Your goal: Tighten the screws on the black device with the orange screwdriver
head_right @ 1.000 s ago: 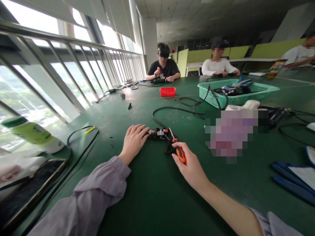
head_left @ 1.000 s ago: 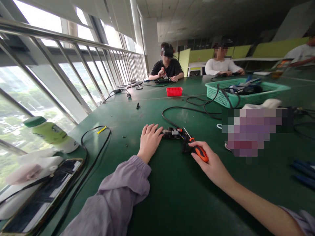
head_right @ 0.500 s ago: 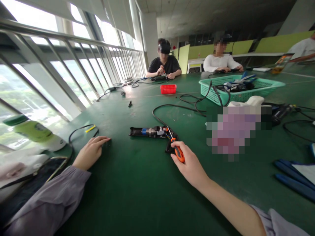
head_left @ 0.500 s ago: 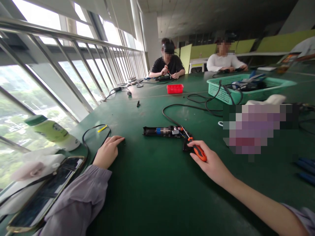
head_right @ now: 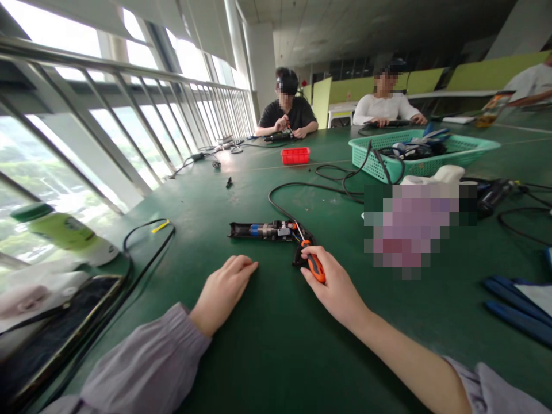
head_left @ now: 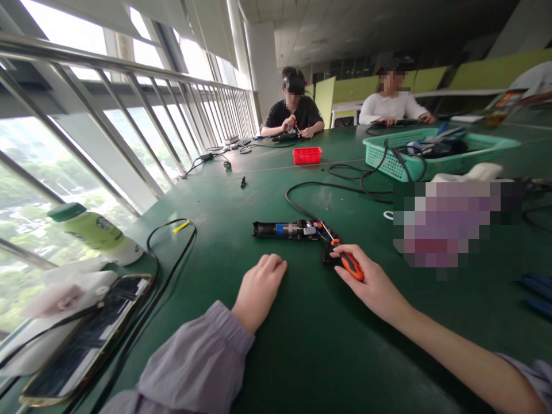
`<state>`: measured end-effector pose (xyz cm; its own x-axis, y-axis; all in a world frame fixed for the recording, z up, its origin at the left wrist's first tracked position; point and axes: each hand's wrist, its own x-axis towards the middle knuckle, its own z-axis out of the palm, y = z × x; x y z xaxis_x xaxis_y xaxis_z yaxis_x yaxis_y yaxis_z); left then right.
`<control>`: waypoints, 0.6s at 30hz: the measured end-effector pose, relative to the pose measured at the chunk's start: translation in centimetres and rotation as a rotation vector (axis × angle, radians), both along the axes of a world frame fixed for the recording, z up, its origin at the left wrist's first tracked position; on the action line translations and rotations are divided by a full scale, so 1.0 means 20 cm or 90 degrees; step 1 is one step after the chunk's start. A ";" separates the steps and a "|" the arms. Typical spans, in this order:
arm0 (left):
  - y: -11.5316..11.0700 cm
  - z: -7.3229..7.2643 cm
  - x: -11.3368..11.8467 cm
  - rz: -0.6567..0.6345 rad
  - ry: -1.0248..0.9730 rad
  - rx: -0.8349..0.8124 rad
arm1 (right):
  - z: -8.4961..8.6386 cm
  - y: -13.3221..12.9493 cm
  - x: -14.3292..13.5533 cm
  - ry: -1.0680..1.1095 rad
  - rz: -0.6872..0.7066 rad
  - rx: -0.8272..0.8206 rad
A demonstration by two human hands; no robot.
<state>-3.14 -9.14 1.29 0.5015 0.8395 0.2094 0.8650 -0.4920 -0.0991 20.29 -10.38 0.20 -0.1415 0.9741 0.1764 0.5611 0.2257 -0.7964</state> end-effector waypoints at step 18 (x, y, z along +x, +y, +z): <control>0.32 -0.06 0.09 0.095 -0.246 0.014 | 0.01 0.00 0.05 0.101 -0.040 -0.003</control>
<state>-1.40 -2.72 0.02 0.2552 0.8901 0.3776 0.9023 -0.3596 0.2377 21.30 -10.33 0.43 -0.0512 0.9809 0.1877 0.4410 0.1908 -0.8770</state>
